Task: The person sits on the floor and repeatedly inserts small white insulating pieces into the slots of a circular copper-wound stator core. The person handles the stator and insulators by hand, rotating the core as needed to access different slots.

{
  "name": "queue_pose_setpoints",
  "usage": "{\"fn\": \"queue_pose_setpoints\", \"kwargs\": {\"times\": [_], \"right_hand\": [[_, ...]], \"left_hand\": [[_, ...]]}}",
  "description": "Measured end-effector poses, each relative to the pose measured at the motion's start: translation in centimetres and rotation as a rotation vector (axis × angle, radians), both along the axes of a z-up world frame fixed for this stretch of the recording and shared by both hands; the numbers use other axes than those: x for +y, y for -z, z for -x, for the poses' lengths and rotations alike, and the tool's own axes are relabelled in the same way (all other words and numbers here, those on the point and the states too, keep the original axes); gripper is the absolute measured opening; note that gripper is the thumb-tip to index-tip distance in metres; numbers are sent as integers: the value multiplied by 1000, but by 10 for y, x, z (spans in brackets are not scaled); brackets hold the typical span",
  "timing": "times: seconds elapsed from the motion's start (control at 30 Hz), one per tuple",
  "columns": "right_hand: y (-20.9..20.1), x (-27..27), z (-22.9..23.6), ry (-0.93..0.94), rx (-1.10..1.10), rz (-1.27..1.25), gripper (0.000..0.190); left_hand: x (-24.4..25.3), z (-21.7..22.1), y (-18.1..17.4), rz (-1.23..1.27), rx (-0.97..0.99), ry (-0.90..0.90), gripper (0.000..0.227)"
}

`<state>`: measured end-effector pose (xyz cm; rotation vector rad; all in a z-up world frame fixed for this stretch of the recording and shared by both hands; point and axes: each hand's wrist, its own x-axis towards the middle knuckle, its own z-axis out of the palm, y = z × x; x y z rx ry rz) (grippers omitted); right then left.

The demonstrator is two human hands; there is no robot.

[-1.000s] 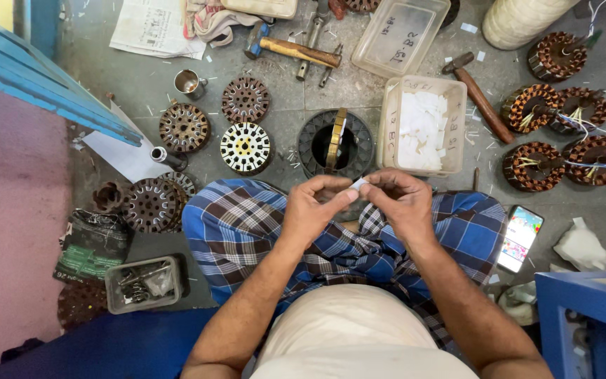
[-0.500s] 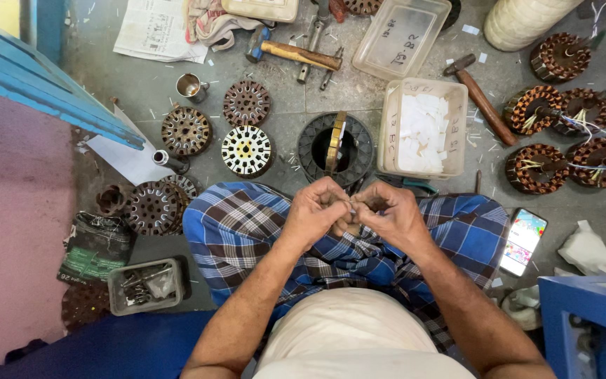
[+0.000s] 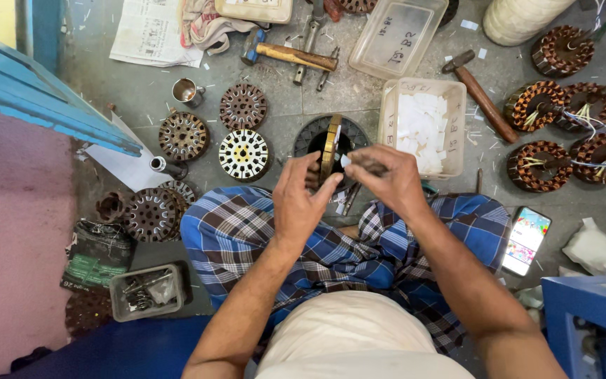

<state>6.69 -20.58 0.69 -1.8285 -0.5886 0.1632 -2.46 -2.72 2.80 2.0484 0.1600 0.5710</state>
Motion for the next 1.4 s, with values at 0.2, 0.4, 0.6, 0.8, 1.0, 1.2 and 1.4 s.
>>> {"fn": "queue_pose_setpoints", "kwargs": {"times": [0.2,0.4,0.6,0.8,1.0,1.2,1.4], "right_hand": [[4,18,-22,0,-36,-51,13],[3,23,-28,-28,-103,14,14],[6,26,-41,-21,43,108,16],[10,31,-41,-32,347,-73,16],[12,23,-37,-53,312,-156,36],[28,18,-30,28,438,-316,19],[32,24,-29,13,384,-279,14]], "left_hand": [[0,-13,-6,-46,23,3,29],[5,-18,-7,-70,27,-8,27],[7,-20,-7,-60,141,-3,26],[10,-19,-9,-80,89,15,28],[18,-21,0,76,159,49,34],[31,-25,24,467,78,225,37],[36,-30,30,475,170,246,38]]}}
